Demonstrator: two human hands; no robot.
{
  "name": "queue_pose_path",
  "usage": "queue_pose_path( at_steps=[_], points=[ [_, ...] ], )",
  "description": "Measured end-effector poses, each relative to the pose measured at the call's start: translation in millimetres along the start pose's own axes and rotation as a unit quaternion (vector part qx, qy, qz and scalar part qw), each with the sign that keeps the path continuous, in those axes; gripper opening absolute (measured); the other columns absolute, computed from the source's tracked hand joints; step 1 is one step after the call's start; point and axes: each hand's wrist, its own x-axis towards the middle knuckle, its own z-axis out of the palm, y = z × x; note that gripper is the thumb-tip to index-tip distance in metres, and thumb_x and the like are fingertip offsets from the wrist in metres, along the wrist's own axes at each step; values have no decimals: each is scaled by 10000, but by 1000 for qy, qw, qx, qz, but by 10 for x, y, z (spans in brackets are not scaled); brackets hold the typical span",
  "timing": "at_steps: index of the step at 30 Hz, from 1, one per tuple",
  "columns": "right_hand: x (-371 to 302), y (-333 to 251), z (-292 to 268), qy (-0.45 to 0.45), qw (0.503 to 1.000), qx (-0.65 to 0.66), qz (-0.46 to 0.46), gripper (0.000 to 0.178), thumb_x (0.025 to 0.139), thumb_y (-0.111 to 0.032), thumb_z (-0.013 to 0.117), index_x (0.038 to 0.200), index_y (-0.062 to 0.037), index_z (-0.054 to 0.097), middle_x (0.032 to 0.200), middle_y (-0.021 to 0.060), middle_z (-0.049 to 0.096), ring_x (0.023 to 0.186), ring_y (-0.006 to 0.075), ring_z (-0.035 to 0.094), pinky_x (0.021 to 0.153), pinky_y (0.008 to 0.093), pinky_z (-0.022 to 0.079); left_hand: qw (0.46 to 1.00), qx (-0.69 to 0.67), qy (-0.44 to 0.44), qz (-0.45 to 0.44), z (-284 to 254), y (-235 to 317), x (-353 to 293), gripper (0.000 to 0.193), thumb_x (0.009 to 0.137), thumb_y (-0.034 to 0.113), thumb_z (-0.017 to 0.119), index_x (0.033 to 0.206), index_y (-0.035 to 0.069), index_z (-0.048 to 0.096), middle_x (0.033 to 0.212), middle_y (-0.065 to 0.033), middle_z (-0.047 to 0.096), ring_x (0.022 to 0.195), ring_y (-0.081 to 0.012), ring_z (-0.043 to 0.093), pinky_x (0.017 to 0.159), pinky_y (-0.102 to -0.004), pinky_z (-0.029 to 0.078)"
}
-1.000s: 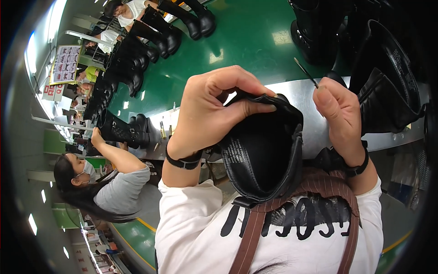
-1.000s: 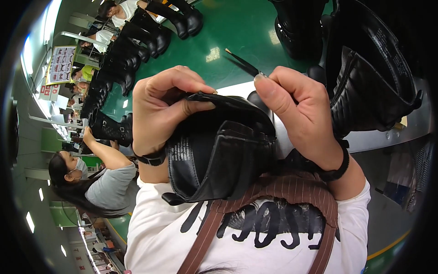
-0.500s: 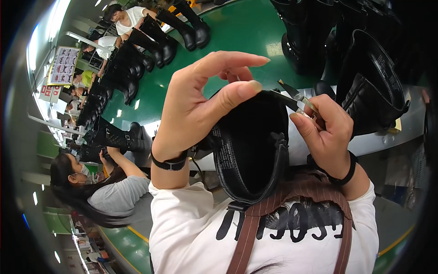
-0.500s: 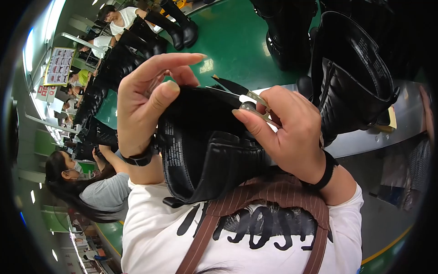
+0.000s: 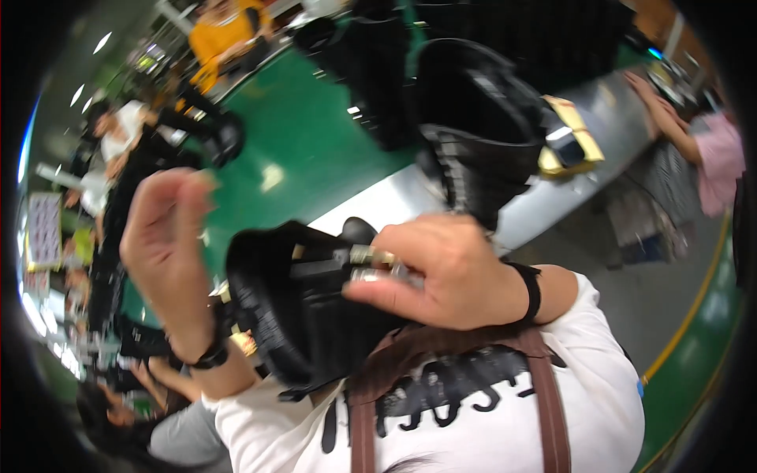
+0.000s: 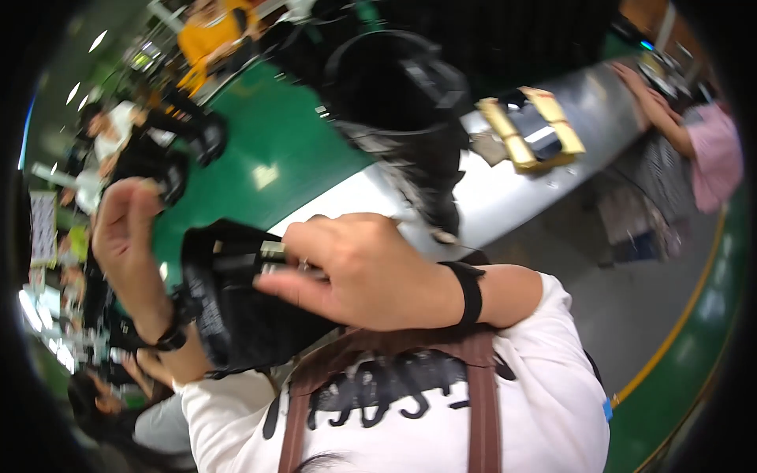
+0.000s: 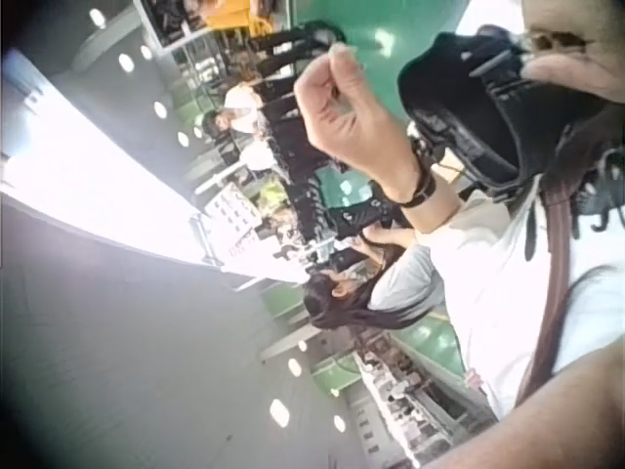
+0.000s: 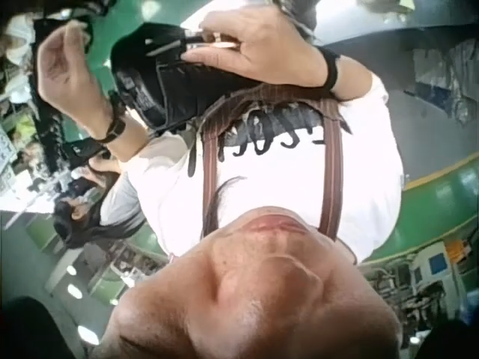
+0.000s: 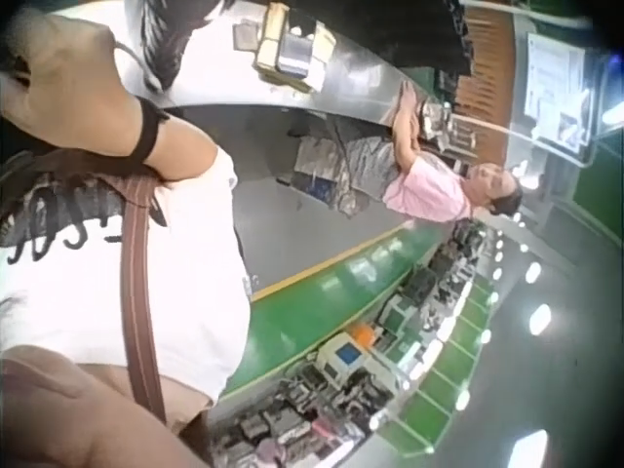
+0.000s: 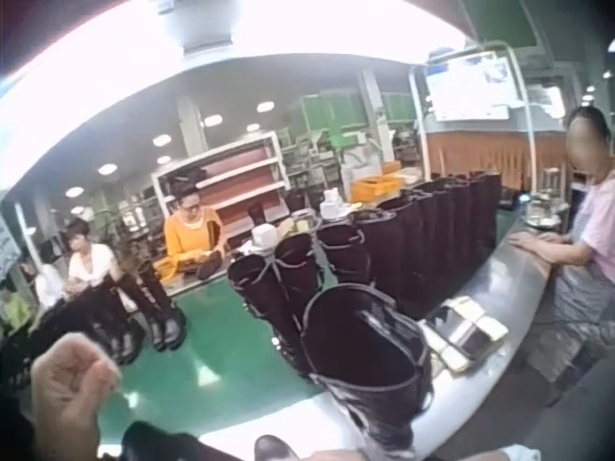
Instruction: Inspecting and manipulating black boots at a manufacturing workstation.
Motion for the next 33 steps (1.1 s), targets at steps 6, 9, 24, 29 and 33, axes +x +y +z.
queue_pose_path(
  at_steps=[6,9,24,29,33],
  points=[
    [-349,-202,-719,-30,989,-25,142,307,816,-261,806,745,-38,607,609,62,571,487,202,544,456,305,398,991,-124,-55,-21,-54,-378,159,276,1074,223,443,984,-5,571,746,1,452,712,-91,421,689,-238,360],
    [-350,-198,-673,-8,989,-115,92,315,786,-276,827,744,-58,602,611,42,571,483,198,531,464,310,390,985,-121,-124,15,2,-309,123,274,1045,214,516,940,-18,619,800,-31,557,753,-118,513,723,-244,404],
    [58,-260,-260,57,961,-253,-100,328,702,-264,862,779,-62,616,614,19,533,507,194,498,488,320,318,909,6,-359,213,153,268,210,111,781,30,760,891,27,742,849,-61,695,807,-200,606,882,-383,474],
    [68,-262,-231,50,964,-240,-98,332,704,-258,864,787,-58,613,620,22,547,508,190,507,489,317,330,911,25,-333,243,143,241,161,92,776,-9,703,855,33,723,835,-51,697,818,-213,627,970,-423,463],
    [19,-339,-313,50,970,-222,-80,347,706,-276,872,764,-54,612,610,23,558,485,192,510,469,313,351,922,183,-200,277,119,180,178,88,768,-9,662,838,31,699,829,-56,683,817,-220,618,982,-422,461]
  ],
)
